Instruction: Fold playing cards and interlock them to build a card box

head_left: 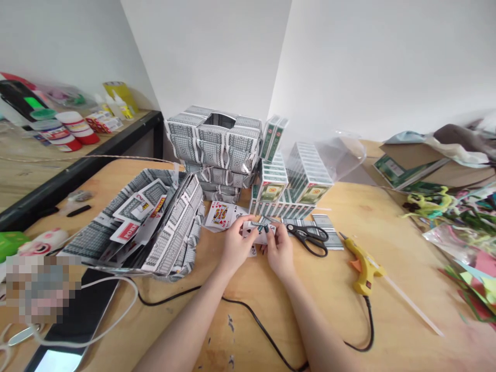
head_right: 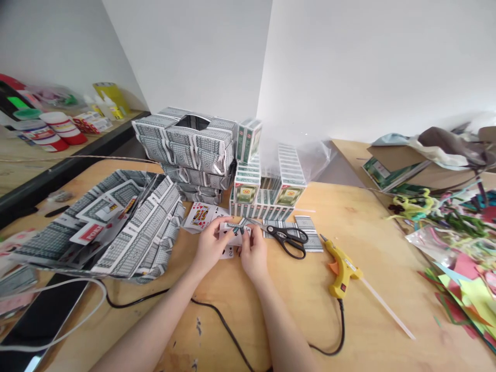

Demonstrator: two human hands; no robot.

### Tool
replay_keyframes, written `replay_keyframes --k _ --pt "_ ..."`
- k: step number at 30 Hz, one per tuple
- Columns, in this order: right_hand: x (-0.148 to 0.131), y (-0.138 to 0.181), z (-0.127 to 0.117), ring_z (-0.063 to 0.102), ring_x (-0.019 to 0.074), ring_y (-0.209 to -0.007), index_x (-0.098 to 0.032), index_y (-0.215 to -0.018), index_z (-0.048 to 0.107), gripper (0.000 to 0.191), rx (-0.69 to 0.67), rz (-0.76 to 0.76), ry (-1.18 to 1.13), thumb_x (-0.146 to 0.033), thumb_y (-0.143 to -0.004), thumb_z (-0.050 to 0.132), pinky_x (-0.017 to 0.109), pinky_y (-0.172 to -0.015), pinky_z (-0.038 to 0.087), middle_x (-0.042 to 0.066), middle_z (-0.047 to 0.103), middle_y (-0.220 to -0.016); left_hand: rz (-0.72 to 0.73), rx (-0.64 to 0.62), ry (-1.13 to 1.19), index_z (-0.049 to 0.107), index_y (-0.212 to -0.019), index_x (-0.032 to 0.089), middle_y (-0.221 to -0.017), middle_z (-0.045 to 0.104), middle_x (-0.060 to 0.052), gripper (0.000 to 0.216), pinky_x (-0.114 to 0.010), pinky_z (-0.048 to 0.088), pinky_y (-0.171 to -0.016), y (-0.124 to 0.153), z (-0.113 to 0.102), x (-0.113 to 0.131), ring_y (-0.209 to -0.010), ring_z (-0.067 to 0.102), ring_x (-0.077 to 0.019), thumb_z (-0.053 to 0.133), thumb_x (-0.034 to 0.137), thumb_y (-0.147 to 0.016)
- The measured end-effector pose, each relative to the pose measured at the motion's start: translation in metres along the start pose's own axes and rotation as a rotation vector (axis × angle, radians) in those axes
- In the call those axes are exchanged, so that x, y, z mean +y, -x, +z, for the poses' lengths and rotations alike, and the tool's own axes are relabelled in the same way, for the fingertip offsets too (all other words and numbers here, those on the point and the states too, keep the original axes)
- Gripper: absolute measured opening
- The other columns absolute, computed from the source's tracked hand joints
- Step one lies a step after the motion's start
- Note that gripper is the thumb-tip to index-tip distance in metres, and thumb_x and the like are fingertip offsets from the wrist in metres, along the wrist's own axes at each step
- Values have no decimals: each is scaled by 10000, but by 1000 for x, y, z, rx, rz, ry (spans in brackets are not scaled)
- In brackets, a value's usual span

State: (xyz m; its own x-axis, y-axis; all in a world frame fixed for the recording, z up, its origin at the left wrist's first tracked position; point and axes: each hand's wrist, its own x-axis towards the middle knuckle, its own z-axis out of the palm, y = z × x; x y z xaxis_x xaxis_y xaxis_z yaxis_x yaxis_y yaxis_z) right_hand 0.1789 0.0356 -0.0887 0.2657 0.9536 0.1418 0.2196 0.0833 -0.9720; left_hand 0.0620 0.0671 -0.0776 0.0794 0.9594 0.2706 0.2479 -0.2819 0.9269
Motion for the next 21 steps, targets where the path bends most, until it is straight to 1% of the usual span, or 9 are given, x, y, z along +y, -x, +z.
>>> replay_keyframes --k 2,4,7,9,12,14,21 --pt "2 0 0 496 121 -447 -216 -849 467 163 26 -54 109 -364 -835 400 238 -439 422 -22 513 -606 -47 15 -5 594 -902 177 -826 647 -25 165 -250 478 -648 -1 -1 -3 -711 600 -133 534 227 -757" --pt "4 0 -1 532 138 -521 -209 -872 492 166 62 -116 224 -338 -837 395 251 -502 440 3 563 -659 -21 31 -52 612 -824 179 -747 648 -10 112 -235 467 -604 -1 -3 -3 -642 590 -122 536 227 -758" --pt "5 -1 -1 593 165 -692 -200 -968 523 208 105 -204 311 -303 -838 397 272 -618 465 48 633 -823 107 48 -138 622 -797 186 -763 662 -14 93 -231 469 -641 0 -6 -1 -694 603 -126 535 190 -761" --pt "5 -1 -3 607 171 -762 -199 -956 555 205 117 -253 341 -289 -835 415 275 -663 469 56 650 -873 197 46 -191 622 -795 190 -775 669 -18 94 -237 473 -674 0 -7 1 -726 610 -129 533 180 -767" --pt "3 0 -5 622 168 -716 -200 -854 608 178 134 -287 396 -289 -822 458 266 -650 472 39 673 -787 286 42 -251 629 -794 196 -767 675 -18 97 -243 478 -691 1 -8 3 -731 618 -130 535 187 -773" --pt "3 0 -7 630 163 -663 -204 -836 630 181 135 -284 418 -299 -815 478 259 -621 475 27 681 -740 312 43 -268 638 -802 199 -772 681 -19 106 -242 483 -695 0 -9 2 -730 624 -129 536 190 -775" --pt "2 3 -5 641 167 -576 -206 -814 663 227 176 -259 471 -349 -800 487 251 -529 483 30 688 -678 307 32 -301 657 -829 210 -799 696 -19 130 -252 499 -720 0 -7 -1 -728 640 -135 540 224 -777"
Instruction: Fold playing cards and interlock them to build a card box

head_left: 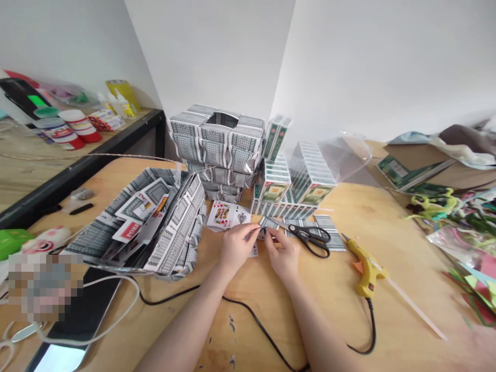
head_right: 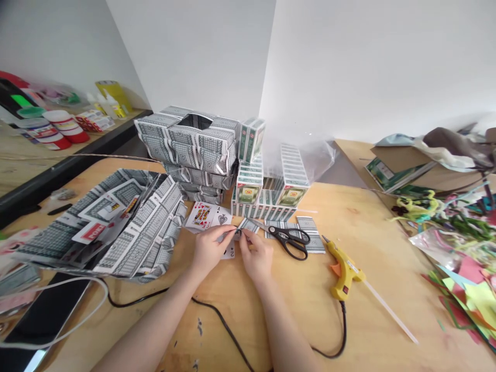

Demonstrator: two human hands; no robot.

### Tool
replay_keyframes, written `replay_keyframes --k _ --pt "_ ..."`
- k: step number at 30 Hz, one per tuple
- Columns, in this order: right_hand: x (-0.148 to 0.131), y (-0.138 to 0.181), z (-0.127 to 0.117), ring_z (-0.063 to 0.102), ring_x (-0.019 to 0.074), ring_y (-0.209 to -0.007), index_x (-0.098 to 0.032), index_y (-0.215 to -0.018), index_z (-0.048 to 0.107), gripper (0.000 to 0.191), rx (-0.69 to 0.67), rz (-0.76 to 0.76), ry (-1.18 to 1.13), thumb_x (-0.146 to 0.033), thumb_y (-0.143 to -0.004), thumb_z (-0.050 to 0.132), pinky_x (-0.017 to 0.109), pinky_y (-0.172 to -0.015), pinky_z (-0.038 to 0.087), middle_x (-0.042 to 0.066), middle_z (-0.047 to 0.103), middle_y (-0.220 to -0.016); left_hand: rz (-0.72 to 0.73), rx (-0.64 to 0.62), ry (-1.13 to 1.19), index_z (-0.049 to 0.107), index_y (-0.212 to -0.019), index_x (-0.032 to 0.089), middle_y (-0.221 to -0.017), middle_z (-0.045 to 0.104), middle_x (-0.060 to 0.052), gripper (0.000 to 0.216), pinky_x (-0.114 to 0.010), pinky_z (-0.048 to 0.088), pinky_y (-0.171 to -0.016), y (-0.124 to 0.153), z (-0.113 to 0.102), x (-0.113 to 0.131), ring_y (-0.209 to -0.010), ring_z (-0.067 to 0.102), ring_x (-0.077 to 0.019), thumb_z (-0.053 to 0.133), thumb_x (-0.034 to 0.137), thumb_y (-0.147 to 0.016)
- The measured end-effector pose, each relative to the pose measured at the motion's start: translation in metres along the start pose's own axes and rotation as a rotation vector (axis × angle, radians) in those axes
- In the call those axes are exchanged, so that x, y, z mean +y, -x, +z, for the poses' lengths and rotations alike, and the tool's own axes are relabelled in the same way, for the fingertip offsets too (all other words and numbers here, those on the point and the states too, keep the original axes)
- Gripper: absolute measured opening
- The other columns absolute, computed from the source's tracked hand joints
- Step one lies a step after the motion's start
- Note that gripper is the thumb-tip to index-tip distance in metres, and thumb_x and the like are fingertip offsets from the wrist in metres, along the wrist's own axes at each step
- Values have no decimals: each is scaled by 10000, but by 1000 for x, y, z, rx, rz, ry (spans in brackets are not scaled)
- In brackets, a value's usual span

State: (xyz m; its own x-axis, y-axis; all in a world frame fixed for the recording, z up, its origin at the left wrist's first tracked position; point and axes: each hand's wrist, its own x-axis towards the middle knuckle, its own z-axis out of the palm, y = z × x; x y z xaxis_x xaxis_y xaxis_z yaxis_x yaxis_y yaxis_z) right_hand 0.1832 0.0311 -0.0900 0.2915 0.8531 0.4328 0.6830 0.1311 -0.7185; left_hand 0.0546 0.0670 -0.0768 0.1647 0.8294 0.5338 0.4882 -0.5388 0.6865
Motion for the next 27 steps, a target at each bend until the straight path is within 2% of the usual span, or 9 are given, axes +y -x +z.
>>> replay_keyframes --k 16,27 --pt "-4 1 2 648 159 -584 -205 -889 639 234 -49 77 24 -295 -776 455 234 -529 483 16 689 -696 -37 7 -75 657 -863 198 -797 700 -24 152 -230 491 -671 3 2 2 -693 644 -133 544 231 -768" --pt "-7 2 3 647 158 -588 -206 -792 586 197 -8 122 -28 -381 -780 496 237 -529 461 16 684 -723 -49 -40 -147 654 -912 196 -789 700 -36 224 -232 488 -643 4 7 3 -662 636 -143 509 172 -743"
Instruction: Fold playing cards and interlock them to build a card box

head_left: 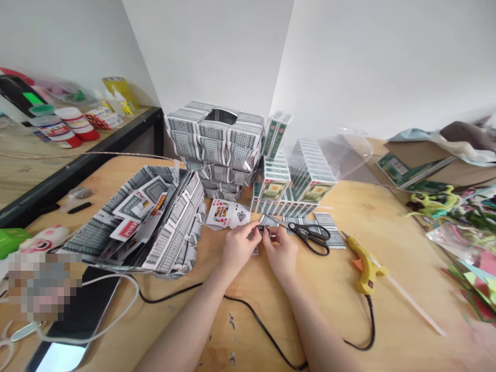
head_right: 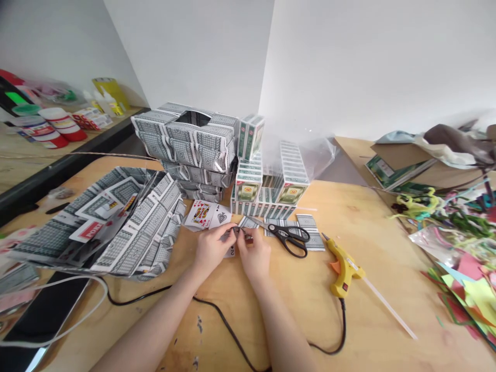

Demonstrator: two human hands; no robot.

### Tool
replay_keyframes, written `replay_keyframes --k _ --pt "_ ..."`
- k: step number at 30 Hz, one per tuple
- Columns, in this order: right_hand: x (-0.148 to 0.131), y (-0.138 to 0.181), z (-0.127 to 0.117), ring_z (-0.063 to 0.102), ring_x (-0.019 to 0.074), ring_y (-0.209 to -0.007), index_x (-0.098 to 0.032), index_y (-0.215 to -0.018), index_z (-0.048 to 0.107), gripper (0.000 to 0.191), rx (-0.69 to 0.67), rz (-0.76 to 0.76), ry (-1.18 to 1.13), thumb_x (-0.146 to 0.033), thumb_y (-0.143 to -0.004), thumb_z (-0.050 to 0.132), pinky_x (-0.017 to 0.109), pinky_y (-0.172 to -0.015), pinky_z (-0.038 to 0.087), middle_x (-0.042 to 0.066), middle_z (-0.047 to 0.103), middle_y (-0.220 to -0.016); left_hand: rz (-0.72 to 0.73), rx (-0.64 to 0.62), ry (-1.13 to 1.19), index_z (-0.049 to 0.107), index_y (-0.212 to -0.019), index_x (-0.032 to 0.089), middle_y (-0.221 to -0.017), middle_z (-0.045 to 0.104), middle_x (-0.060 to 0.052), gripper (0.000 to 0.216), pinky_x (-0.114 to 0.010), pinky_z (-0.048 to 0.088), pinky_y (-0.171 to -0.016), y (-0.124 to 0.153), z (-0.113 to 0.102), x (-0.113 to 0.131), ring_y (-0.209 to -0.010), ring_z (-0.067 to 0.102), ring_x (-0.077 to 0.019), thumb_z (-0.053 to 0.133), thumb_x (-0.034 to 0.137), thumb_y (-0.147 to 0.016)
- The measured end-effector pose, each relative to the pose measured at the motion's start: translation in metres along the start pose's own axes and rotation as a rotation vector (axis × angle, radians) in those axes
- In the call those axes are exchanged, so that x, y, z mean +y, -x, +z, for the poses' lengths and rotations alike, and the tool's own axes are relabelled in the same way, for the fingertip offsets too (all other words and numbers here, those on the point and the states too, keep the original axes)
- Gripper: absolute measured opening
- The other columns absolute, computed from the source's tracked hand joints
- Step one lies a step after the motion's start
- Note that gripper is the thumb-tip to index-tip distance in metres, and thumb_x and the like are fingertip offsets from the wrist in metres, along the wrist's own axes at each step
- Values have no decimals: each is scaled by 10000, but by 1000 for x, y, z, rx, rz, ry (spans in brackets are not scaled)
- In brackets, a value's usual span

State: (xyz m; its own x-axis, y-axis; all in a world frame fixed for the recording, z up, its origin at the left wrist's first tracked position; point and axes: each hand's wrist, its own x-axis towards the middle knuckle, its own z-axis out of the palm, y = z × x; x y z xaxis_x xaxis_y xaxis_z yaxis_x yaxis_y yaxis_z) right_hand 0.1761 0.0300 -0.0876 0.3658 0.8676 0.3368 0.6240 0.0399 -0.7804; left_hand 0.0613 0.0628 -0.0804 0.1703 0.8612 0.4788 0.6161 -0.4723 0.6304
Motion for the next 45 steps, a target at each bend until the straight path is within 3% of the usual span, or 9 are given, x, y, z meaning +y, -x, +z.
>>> replay_keyframes --k 13,18,22,26,31,35,38,40,45 --pt "1 -2 2 538 127 -512 -207 -816 559 216 13 93 -64 -412 -762 516 242 -519 413 0 621 -679 -16 -49 94 643 -943 207 -844 695 -34 264 -252 502 -695 0 -2 3 -717 638 -146 497 130 -737" --pt "4 -5 2 471 111 -488 -201 -772 511 207 39 190 -287 -404 -741 536 227 -471 399 -26 532 -619 -148 -68 432 586 -1040 208 -1033 643 -50 302 -291 483 -829 -4 -3 3 -941 597 -155 478 135 -767" --pt "3 -10 2 482 102 -492 -211 -766 443 215 36 318 -598 -395 -729 549 220 -435 425 -33 509 -664 -297 -125 734 494 -1157 179 -1048 632 -87 393 -292 506 -785 -8 -1 4 -940 604 -168 504 149 -765" --pt "2 -13 1 541 121 -560 -219 -747 424 223 18 385 -791 -385 -710 567 235 -450 459 -27 512 -719 -333 -260 773 605 -980 158 -933 668 -69 233 -285 519 -729 -8 3 2 -826 629 -165 529 211 -766" --pt "3 -11 2 573 140 -545 -208 -746 454 211 -145 400 -820 -390 -723 559 271 -470 486 -18 531 -696 -367 -142 658 634 -850 155 -846 675 -43 153 -278 510 -709 -8 3 -5 -772 627 -158 530 227 -763" --pt "3 -9 5 603 175 -745 -203 -892 509 214 -136 301 -739 -337 -733 559 304 -605 516 32 581 -841 -331 -60 535 641 -874 162 -850 675 -47 173 -271 506 -687 -11 1 -11 -759 623 -157 503 189 -774" --pt "2 -8 6 565 188 -937 -237 -1186 394 499 -32 167 -649 -280 -723 576 331 -728 502 78 564 -1058 -207 -38 390 643 -898 165 -876 661 -56 211 -275 493 -723 -10 -1 -11 -812 606 -158 472 127 -779" --pt "1 -7 5 538 193 -1001 -254 -1273 317 578 -4 67 -562 -254 -745 551 347 -765 489 91 535 -1131 -89 -38 280 638 -918 167 -874 644 -56 257 -283 484 -737 -8 -2 -10 -827 588 -156 446 75 -774" --pt "-2 -7 1 517 204 -1011 -243 -1220 451 431 66 -195 -248 -223 -792 504 408 -869 421 82 558 -1091 117 -36 132 610 -988 193 -857 590 -42 359 -287 469 -759 -4 -3 -8 -852 542 -149 413 4 -755"
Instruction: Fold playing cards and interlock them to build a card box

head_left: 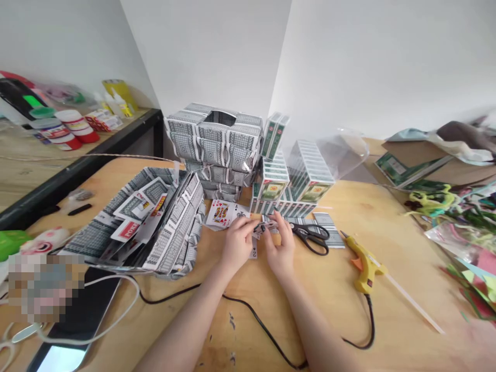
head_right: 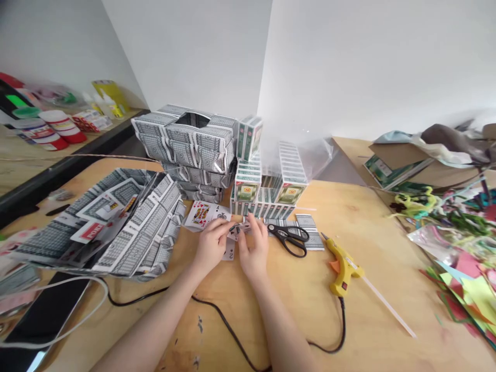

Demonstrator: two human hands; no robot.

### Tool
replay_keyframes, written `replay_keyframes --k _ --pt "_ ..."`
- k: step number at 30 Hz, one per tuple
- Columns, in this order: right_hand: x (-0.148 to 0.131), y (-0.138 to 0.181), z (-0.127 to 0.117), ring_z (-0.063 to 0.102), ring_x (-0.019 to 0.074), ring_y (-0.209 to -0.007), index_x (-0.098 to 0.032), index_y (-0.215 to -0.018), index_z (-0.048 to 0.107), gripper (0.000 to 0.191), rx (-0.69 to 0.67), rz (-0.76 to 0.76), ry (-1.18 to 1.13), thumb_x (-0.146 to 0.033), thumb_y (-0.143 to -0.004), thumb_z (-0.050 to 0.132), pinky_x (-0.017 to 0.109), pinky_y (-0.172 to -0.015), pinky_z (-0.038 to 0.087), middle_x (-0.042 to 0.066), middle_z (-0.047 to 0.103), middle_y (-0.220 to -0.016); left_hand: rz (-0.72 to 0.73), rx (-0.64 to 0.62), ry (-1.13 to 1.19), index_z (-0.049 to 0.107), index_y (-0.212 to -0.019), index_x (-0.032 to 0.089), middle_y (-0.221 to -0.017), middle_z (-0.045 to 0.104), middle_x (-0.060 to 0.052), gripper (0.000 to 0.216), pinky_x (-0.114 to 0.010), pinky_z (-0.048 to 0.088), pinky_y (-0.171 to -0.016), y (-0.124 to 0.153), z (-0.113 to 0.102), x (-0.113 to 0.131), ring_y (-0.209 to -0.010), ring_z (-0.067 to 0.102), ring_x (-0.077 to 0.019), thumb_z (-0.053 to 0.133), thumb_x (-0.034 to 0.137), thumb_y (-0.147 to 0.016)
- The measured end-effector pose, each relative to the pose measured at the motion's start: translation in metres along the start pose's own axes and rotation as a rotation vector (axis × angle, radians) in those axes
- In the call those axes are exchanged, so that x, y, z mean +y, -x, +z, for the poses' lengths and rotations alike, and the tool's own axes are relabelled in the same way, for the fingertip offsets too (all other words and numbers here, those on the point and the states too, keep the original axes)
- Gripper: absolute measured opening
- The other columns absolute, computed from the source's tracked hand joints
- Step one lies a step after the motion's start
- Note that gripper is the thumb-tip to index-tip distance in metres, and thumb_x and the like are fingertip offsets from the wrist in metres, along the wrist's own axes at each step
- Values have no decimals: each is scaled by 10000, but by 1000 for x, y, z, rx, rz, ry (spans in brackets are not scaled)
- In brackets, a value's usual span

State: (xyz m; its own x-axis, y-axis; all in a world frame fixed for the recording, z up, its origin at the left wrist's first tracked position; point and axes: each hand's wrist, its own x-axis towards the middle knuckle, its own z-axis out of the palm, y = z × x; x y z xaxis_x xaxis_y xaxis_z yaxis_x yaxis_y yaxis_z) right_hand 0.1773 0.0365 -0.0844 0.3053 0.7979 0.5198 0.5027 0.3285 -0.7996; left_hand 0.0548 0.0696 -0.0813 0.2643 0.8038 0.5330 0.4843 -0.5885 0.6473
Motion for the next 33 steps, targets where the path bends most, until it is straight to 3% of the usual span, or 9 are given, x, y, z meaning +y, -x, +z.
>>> replay_keyframes --k 3,7,11,16,24,33 --pt "0 -1 -2 554 193 -897 -229 -1019 593 233 22 -44 89 -236 -806 498 381 -825 436 59 611 -938 38 8 -28 608 -977 201 -854 568 -44 331 -293 457 -781 1 0 2 -872 526 -152 405 29 -781" --pt "2 0 -4 590 166 -722 -196 -829 609 139 -9 73 115 -268 -813 491 300 -679 466 30 640 -768 -16 51 -25 602 -927 190 -858 557 -44 214 -288 451 -781 1 0 6 -863 532 -150 437 115 -813" --pt "5 4 -2 605 159 -666 -185 -842 605 167 -17 129 160 -279 -822 467 271 -621 461 28 652 -739 -92 70 7 590 -835 179 -824 585 -35 110 -278 456 -747 0 0 9 -820 557 -148 483 185 -808" --pt "9 5 -1 627 174 -780 -205 -929 621 204 -23 69 200 -258 -830 451 288 -707 466 46 680 -883 -123 79 -24 612 -814 182 -799 649 -34 103 -267 464 -731 1 0 8 -777 598 -148 519 220 -789" --pt "6 3 -2 629 153 -629 -202 -815 627 164 -29 57 284 -306 -806 500 249 -599 461 15 681 -713 -113 73 -72 651 -888 194 -843 692 -38 179 -241 492 -701 4 3 11 -715 637 -138 515 201 -771" --pt "6 9 1 622 138 -551 -184 -809 618 156 -28 -66 429 -276 -795 494 218 -525 434 11 676 -660 -132 87 -87 656 -917 198 -862 699 -31 231 -230 504 -694 4 4 11 -727 652 -144 504 143 -751"
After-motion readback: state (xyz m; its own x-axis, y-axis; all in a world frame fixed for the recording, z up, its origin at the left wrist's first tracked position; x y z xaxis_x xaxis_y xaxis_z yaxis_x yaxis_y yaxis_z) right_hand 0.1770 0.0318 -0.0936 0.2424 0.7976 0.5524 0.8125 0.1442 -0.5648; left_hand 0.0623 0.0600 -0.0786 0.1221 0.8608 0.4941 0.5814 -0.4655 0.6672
